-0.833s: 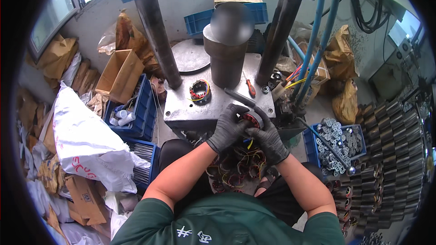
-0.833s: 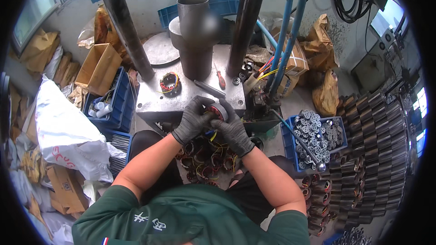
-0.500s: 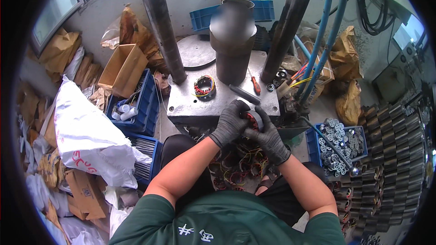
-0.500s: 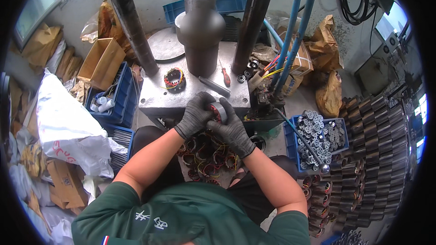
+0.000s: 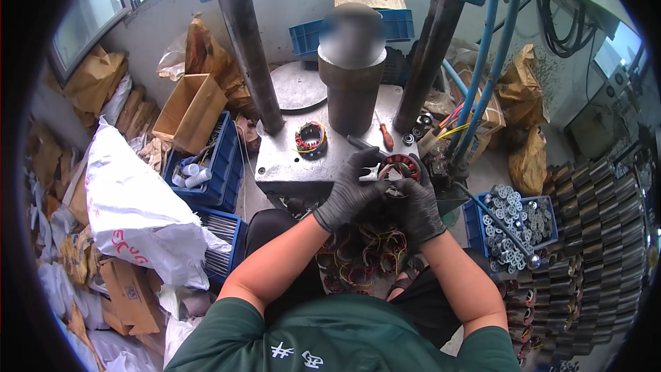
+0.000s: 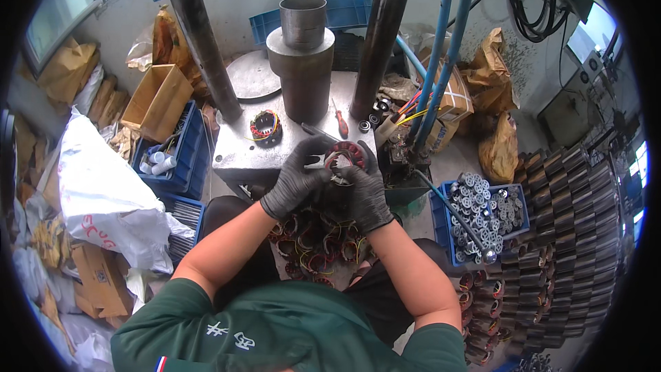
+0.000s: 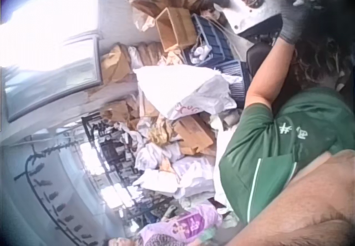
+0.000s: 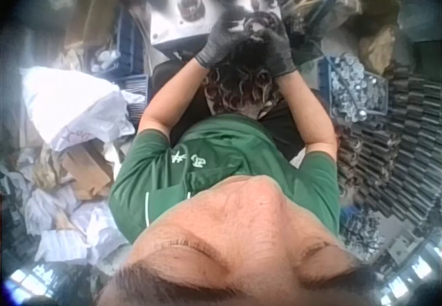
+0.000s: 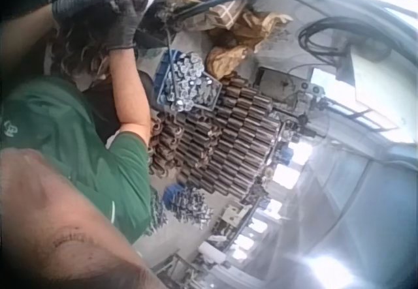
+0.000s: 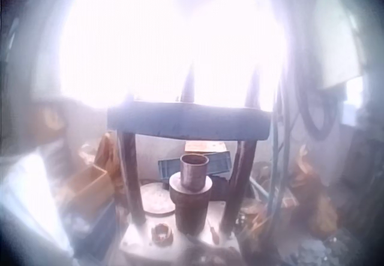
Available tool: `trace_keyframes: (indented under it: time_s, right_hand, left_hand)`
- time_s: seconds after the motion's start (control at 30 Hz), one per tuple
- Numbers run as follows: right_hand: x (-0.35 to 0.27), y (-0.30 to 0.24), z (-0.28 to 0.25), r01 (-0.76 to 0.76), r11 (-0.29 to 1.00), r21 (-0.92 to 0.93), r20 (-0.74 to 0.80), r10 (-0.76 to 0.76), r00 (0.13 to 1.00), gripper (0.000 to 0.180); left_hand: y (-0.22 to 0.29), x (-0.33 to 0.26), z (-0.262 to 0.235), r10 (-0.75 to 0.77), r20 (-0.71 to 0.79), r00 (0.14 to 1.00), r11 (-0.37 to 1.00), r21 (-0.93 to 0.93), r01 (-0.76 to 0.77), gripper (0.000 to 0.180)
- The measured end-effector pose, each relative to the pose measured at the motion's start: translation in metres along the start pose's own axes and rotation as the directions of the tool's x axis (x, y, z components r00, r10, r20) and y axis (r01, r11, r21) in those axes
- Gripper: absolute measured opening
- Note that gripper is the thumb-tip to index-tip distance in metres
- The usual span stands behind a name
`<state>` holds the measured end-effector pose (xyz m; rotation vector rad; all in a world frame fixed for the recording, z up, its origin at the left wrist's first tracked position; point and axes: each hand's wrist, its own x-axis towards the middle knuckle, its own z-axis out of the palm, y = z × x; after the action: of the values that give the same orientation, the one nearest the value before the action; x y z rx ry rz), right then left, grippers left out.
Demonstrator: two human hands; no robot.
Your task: The person is using a hydraulic press to assemble metal motor components, including copper-wound stators into metal housings.
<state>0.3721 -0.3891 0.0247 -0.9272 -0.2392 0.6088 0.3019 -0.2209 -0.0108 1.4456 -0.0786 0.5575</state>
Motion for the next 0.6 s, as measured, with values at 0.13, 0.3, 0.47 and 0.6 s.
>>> trace_keyframes:
  time_s: [0.13,0.3,0.47,0.6]
  right_hand:
    - [0.0,-0.01,0.004,-0.066,0.985,0.157,0.143,0.043,0.989,0.057]
    - [-0.011,-0.015,0.025,-0.058,0.979,0.196,0.207,0.017,0.978,0.057]
    - [-0.017,-0.03,0.044,-0.018,0.97,0.243,0.263,-0.047,0.964,0.057]
    - [-0.018,-0.039,0.035,-0.105,0.953,0.284,0.206,0.046,0.977,0.06]
  left_hand:
    - [-0.013,-0.005,0.022,0.171,0.056,0.984,0.933,0.313,-0.179,0.116]
    - [-0.005,0.001,0.024,0.242,0.013,0.97,0.819,0.533,-0.212,0.109]
    - [0.034,0.014,0.022,0.29,0.003,0.957,0.841,0.476,-0.256,0.102]
    - [0.082,0.046,0.007,0.384,0.072,0.921,0.704,0.622,-0.342,0.107]
